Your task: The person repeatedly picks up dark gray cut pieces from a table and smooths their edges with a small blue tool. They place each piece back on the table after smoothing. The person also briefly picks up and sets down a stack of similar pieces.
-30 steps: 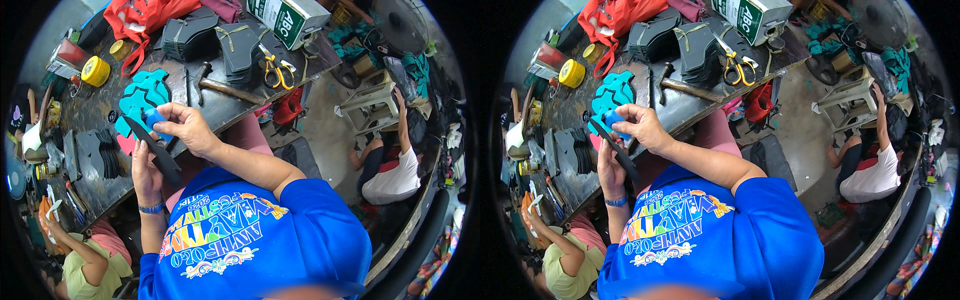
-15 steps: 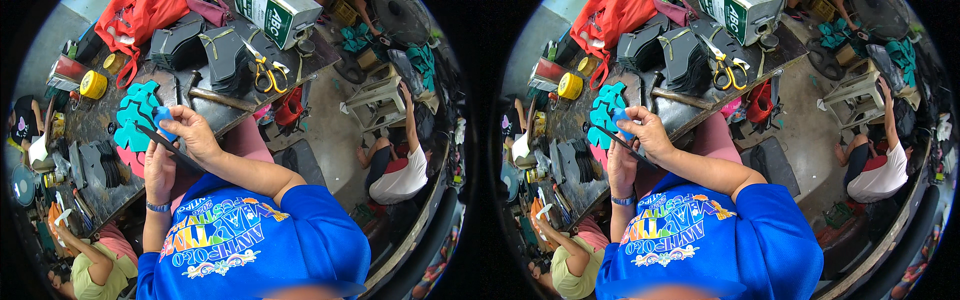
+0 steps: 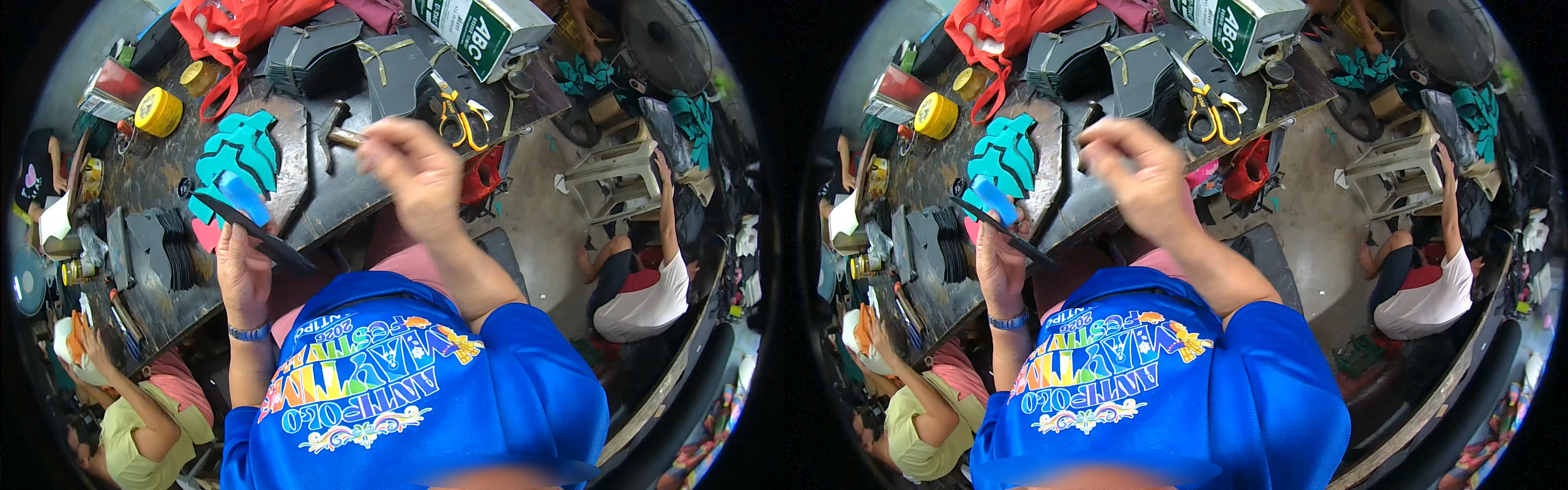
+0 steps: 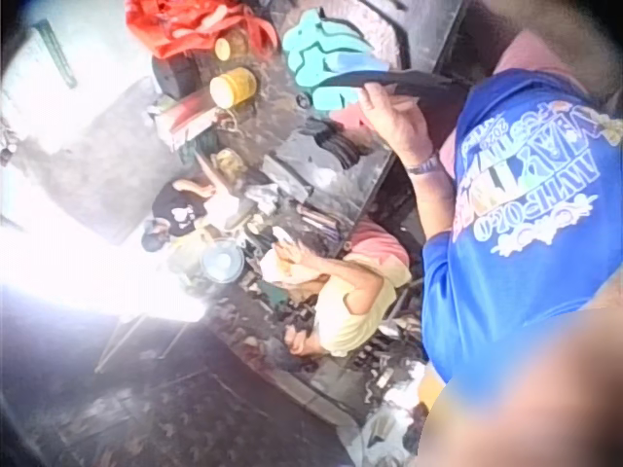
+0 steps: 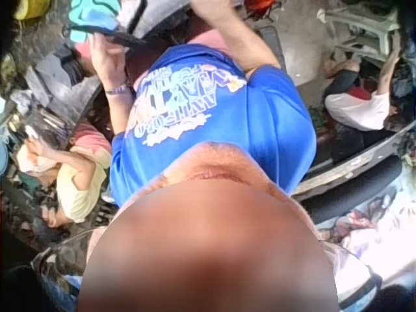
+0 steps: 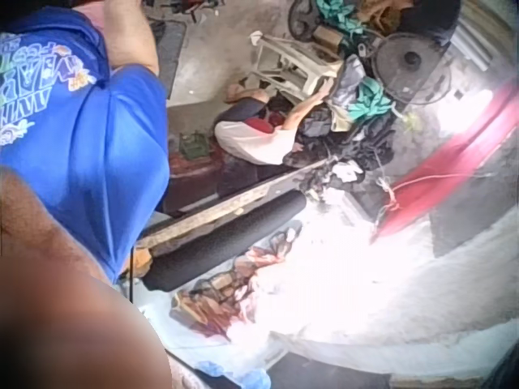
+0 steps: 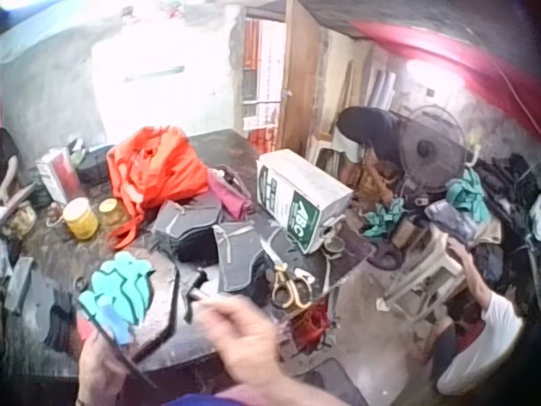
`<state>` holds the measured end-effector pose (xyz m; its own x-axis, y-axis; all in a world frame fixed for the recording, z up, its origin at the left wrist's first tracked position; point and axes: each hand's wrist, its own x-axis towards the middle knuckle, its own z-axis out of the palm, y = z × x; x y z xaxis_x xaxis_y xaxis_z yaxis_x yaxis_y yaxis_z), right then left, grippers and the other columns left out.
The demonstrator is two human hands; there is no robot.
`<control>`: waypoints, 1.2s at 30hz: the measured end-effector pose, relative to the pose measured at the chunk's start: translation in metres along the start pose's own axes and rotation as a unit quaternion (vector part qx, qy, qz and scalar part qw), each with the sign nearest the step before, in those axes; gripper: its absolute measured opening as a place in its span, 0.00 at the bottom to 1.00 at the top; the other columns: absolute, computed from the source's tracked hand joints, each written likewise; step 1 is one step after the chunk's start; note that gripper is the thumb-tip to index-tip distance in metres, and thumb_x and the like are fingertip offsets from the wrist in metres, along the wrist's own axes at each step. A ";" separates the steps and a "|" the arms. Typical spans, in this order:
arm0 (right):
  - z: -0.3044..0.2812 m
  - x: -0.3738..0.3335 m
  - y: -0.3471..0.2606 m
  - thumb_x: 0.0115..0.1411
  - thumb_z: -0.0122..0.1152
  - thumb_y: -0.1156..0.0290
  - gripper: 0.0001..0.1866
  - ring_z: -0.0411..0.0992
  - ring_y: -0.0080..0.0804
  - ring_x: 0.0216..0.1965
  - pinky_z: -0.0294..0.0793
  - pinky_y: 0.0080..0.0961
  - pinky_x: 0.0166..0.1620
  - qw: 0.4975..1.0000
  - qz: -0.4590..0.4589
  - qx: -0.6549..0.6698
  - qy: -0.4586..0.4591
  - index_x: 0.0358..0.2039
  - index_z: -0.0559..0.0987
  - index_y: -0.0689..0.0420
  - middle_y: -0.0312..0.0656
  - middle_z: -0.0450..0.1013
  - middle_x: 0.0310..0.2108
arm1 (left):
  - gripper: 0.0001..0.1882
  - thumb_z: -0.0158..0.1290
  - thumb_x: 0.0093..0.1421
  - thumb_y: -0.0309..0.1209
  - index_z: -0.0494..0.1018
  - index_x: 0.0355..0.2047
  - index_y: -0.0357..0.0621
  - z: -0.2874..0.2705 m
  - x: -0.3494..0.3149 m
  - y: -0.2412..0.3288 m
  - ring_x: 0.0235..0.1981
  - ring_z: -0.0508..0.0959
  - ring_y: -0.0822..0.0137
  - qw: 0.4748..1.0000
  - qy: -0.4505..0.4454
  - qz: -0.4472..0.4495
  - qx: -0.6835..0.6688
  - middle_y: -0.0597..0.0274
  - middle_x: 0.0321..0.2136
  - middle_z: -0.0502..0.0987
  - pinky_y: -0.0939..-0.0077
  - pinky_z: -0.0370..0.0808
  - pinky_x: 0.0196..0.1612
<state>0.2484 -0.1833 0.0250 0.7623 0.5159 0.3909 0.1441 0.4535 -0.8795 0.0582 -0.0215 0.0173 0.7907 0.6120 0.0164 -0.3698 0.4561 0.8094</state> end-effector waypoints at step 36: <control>-0.122 0.106 0.073 0.57 0.59 0.71 0.07 0.76 0.42 0.29 0.72 0.33 0.34 0.883 -0.011 -0.410 0.228 0.35 0.74 0.58 0.47 0.76 0.30 | 0.18 0.49 0.65 0.32 0.67 0.53 0.36 -0.017 0.001 -0.004 0.45 0.76 0.63 0.998 0.044 -0.027 0.025 0.49 0.50 0.74 0.67 0.72 0.51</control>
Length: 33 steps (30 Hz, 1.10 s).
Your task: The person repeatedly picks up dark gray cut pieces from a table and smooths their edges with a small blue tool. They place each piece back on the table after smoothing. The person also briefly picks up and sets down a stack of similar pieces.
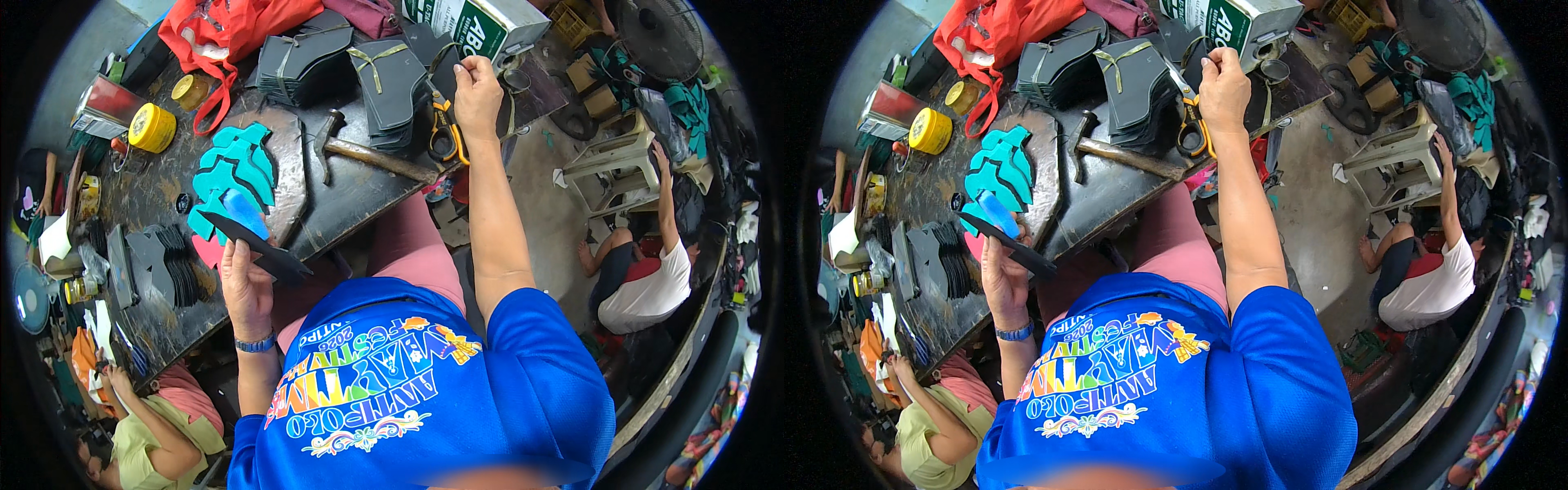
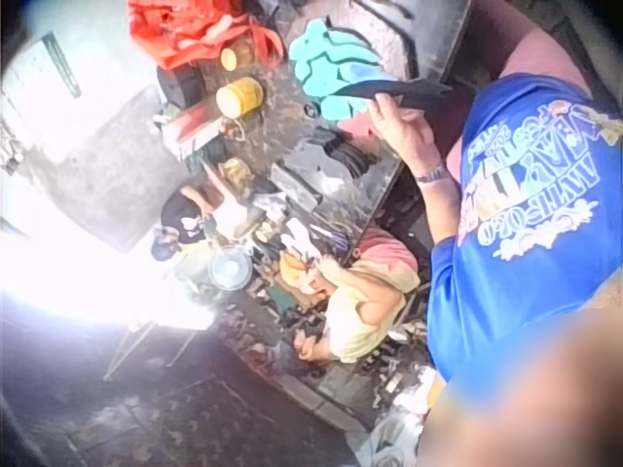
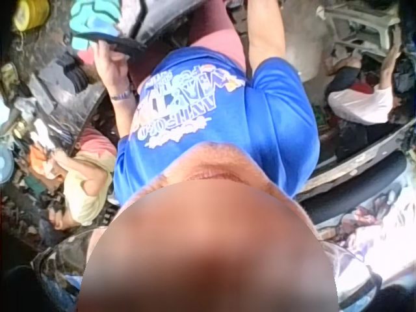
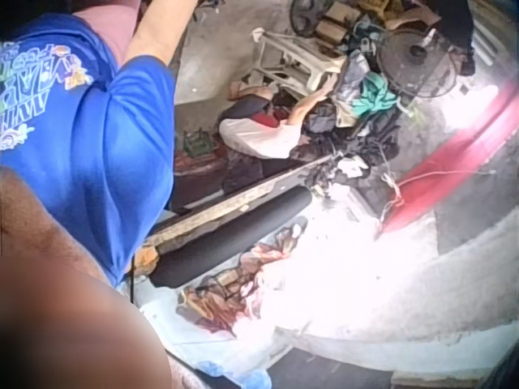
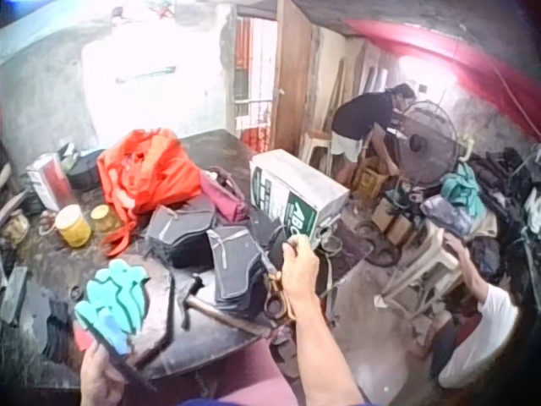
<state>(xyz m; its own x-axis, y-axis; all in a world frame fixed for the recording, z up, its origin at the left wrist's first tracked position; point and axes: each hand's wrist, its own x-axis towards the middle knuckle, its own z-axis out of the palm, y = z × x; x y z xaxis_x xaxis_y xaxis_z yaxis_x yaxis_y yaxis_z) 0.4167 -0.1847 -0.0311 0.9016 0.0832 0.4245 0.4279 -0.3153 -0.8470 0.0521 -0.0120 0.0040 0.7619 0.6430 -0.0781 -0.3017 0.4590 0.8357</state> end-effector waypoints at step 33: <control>-0.001 -0.024 0.009 0.62 0.52 0.72 0.17 0.75 0.32 0.39 0.70 0.26 0.46 0.988 0.085 0.128 -0.020 0.51 0.71 0.64 0.50 0.76 0.38 | 0.19 0.48 0.66 0.36 0.66 0.53 0.38 0.004 0.010 -0.014 0.44 0.76 0.64 0.999 0.019 -0.024 0.036 0.52 0.50 0.73 0.66 0.75 0.48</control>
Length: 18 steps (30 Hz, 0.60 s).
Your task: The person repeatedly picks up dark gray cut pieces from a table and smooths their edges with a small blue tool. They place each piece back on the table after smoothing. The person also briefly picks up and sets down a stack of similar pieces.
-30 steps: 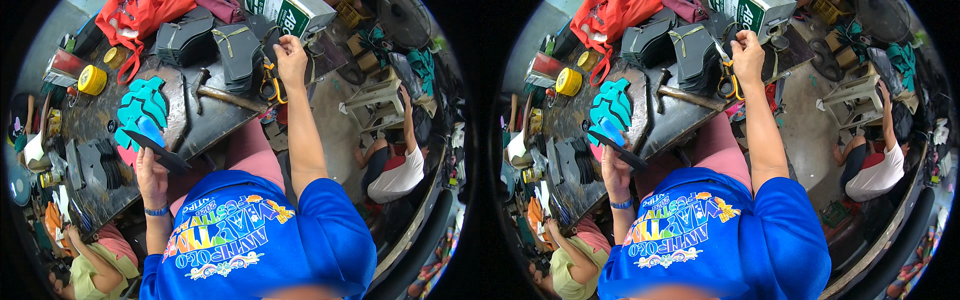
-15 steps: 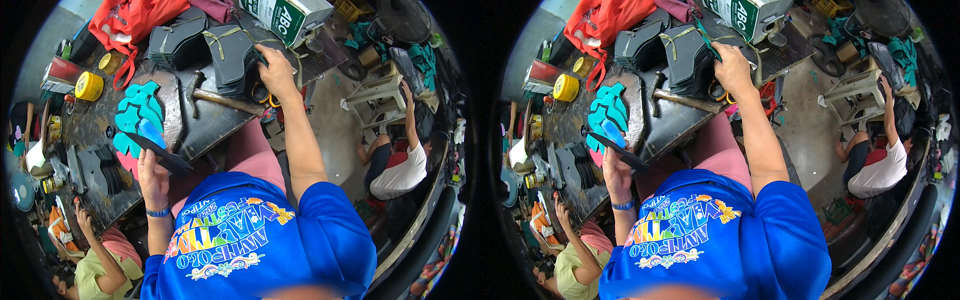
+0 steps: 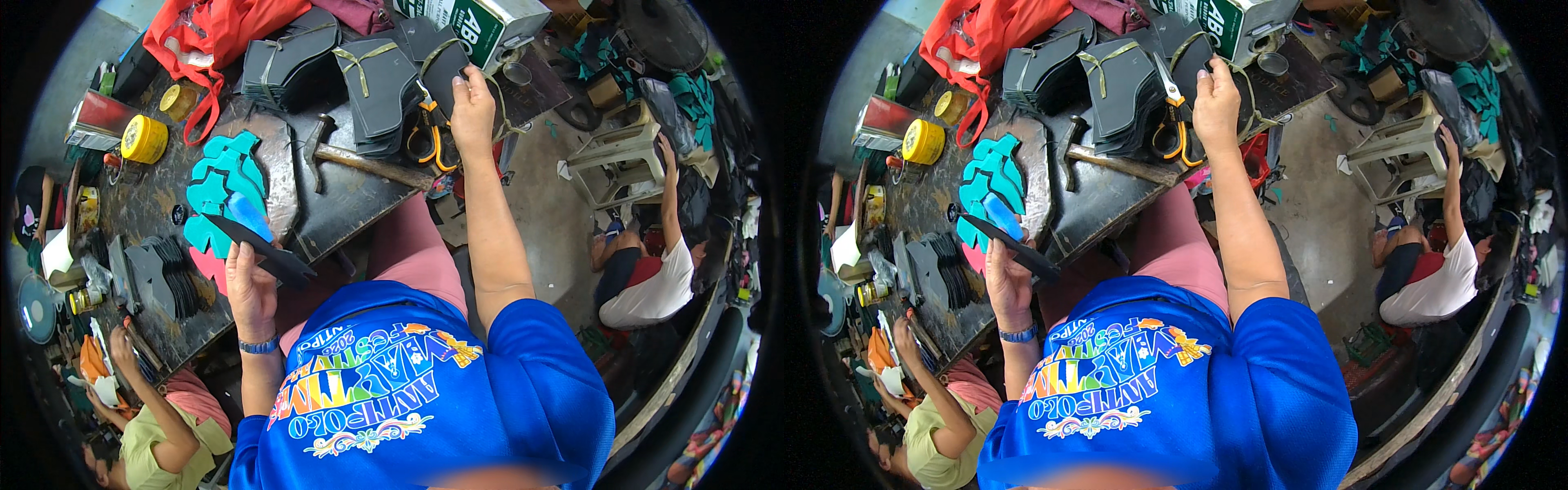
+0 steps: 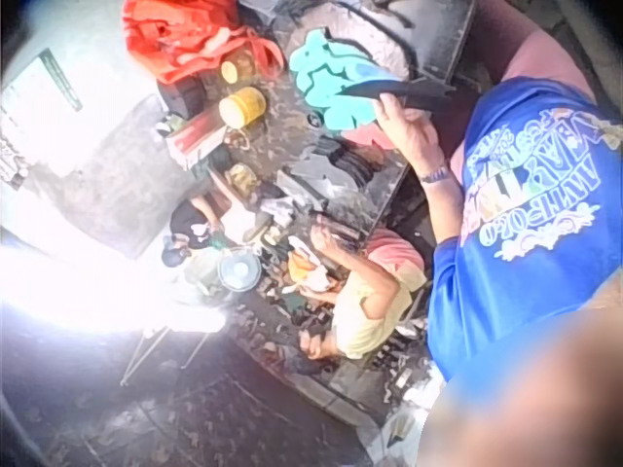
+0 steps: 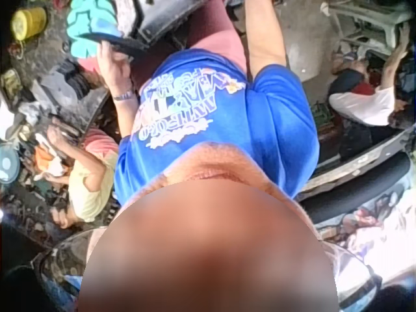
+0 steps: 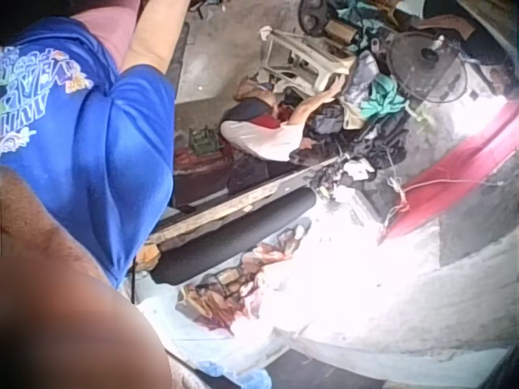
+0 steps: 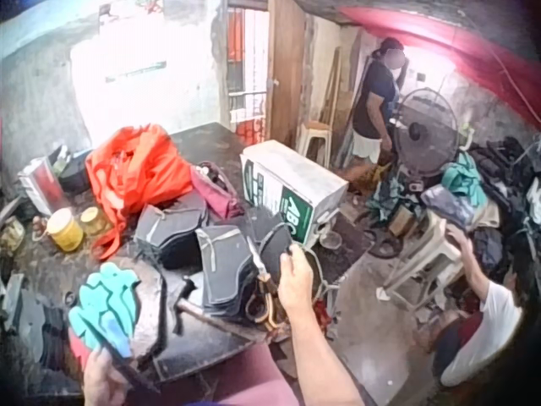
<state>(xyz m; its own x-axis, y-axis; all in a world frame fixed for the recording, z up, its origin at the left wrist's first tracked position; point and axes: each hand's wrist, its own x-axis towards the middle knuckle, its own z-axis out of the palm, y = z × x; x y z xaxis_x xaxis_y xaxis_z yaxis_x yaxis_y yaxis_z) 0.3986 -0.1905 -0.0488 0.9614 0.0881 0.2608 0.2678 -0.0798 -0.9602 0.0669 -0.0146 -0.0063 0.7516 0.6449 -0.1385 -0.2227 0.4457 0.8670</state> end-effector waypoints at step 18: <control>-0.001 0.002 0.014 0.59 0.51 0.82 0.23 0.71 0.25 0.45 0.68 0.19 0.49 0.969 0.021 0.245 -0.022 0.56 0.65 0.69 0.45 0.72 0.47 | 0.18 0.49 0.65 0.36 0.67 0.52 0.40 0.007 0.000 0.000 0.44 0.76 0.63 1.000 -0.002 0.000 0.014 0.52 0.51 0.72 0.65 0.75 0.48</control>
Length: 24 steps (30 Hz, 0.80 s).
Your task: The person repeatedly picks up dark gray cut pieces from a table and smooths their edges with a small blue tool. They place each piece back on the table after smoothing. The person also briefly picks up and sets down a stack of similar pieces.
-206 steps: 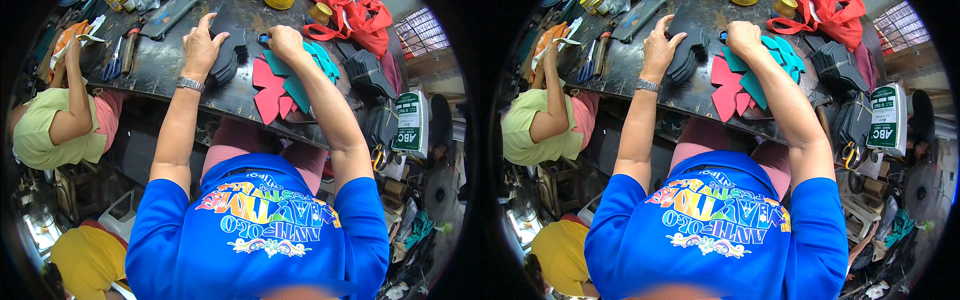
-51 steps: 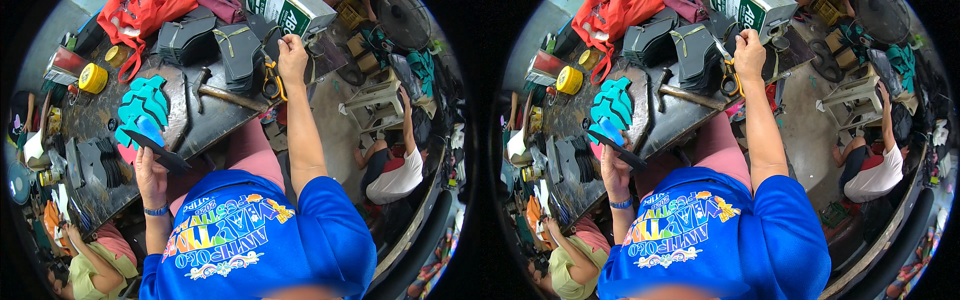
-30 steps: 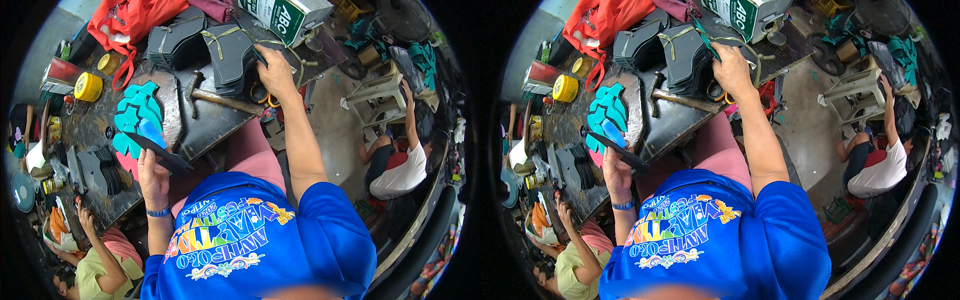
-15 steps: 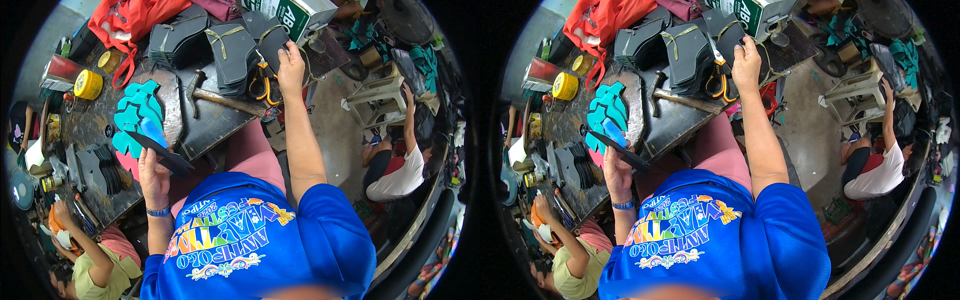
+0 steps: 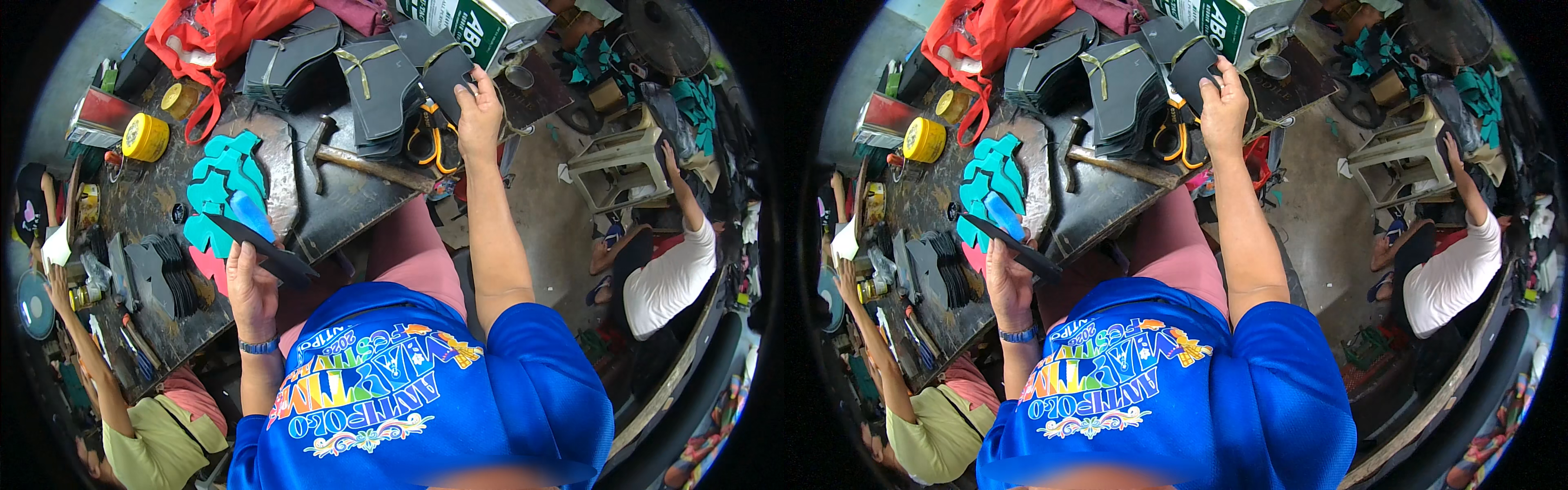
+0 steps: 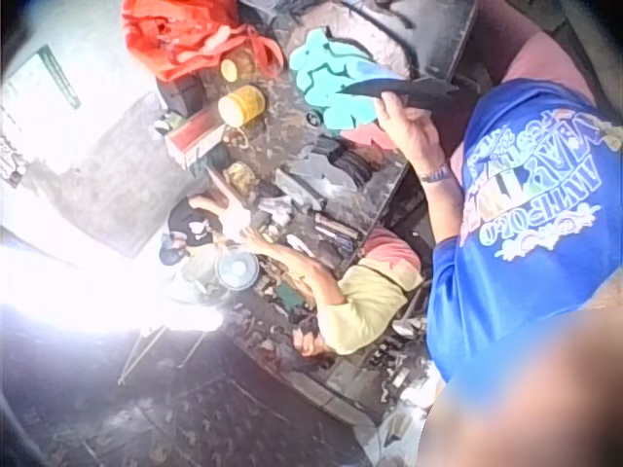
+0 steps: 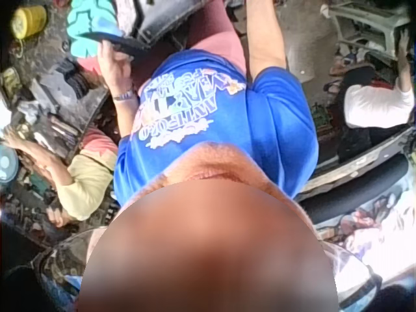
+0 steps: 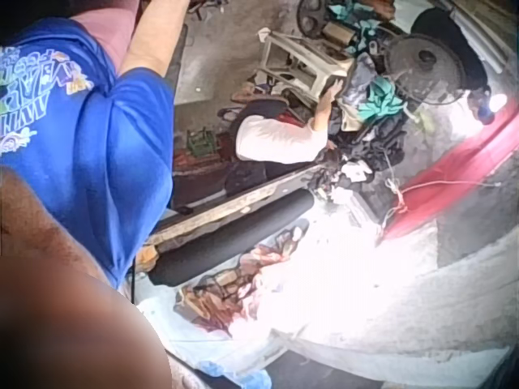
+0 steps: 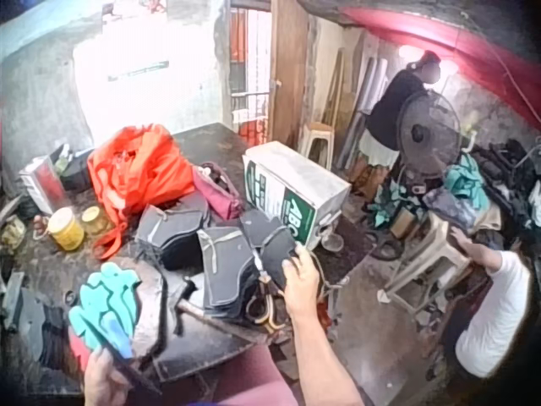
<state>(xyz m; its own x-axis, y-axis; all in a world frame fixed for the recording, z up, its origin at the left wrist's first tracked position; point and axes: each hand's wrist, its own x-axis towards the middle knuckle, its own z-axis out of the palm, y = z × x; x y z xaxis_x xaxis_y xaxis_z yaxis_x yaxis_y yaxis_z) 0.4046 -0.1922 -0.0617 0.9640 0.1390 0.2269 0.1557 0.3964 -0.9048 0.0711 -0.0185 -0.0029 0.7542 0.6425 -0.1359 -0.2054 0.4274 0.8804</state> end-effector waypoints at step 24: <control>-0.003 -0.002 -0.008 0.56 0.47 0.84 0.26 0.70 0.27 0.47 0.67 0.21 0.53 0.996 0.017 0.084 -0.005 0.58 0.64 0.70 0.47 0.71 0.49 | 0.20 0.49 0.65 0.35 0.65 0.54 0.38 0.019 0.007 0.000 0.44 0.76 0.66 1.000 -0.010 -0.019 -0.002 0.55 0.47 0.74 0.68 0.75 0.48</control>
<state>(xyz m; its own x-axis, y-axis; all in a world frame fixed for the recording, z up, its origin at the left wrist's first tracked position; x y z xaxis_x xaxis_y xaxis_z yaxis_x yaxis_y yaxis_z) 0.4018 -0.1983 -0.0565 0.9658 0.1639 0.2009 0.0833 0.5376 -0.8391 0.0879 -0.0261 0.0042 0.7734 0.6131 -0.1613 -0.1785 0.4547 0.8725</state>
